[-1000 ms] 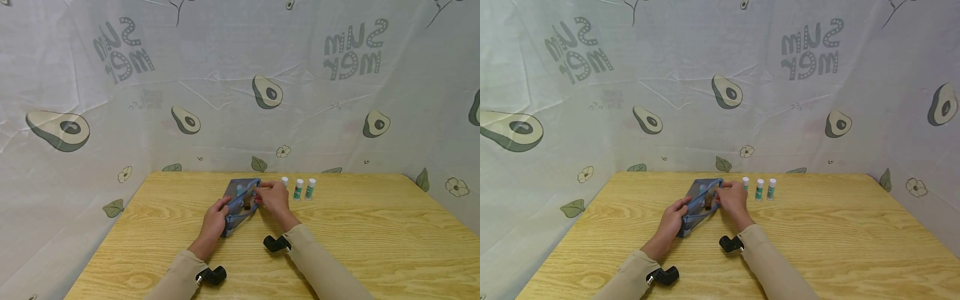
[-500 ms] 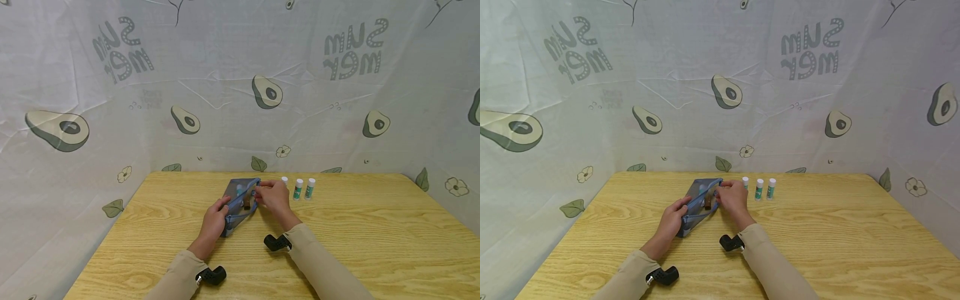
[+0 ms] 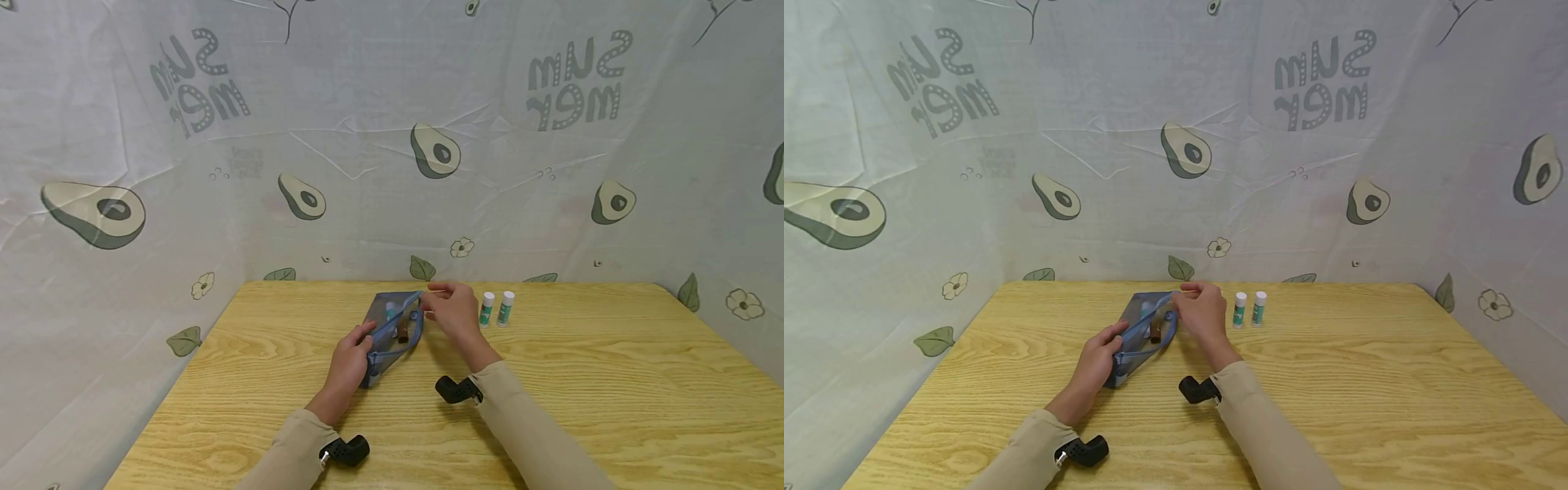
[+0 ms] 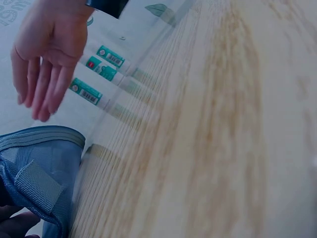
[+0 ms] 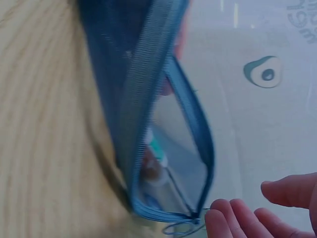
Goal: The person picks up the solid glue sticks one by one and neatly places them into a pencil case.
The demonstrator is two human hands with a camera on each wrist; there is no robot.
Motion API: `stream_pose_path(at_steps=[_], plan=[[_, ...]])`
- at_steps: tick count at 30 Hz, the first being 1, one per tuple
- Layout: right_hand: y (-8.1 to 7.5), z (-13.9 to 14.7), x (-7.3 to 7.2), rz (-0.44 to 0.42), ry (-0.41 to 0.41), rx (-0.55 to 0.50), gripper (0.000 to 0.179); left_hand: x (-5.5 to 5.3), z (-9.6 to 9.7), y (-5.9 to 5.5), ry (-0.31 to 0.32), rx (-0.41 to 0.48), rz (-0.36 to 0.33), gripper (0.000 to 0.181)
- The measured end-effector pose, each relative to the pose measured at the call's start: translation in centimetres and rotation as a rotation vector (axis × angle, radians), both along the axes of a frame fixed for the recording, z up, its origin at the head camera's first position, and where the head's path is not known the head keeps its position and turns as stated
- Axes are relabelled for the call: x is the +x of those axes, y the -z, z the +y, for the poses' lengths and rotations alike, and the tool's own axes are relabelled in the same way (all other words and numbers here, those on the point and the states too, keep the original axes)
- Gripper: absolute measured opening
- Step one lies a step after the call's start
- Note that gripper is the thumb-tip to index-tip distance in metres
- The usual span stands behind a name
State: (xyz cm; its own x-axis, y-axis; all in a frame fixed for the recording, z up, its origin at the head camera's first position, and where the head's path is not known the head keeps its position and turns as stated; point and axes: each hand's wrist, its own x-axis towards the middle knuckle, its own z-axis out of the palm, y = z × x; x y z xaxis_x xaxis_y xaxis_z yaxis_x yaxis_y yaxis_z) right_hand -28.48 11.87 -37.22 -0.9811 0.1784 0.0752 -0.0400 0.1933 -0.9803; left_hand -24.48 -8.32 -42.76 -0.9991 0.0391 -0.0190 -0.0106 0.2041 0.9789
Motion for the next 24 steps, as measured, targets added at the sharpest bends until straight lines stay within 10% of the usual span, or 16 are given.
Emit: stream_pose_path(at_steps=[15,24], plan=[[-1.9,0.3,0.7,0.252,0.020,0.194,0.035,0.0,0.0,-0.1,0.002,-0.012,0.021,0.044],[-1.9,0.2,1.0,0.233,-0.009,0.216,0.037,0.1,0.1,-0.1,0.001,-0.020,0.024,0.044]])
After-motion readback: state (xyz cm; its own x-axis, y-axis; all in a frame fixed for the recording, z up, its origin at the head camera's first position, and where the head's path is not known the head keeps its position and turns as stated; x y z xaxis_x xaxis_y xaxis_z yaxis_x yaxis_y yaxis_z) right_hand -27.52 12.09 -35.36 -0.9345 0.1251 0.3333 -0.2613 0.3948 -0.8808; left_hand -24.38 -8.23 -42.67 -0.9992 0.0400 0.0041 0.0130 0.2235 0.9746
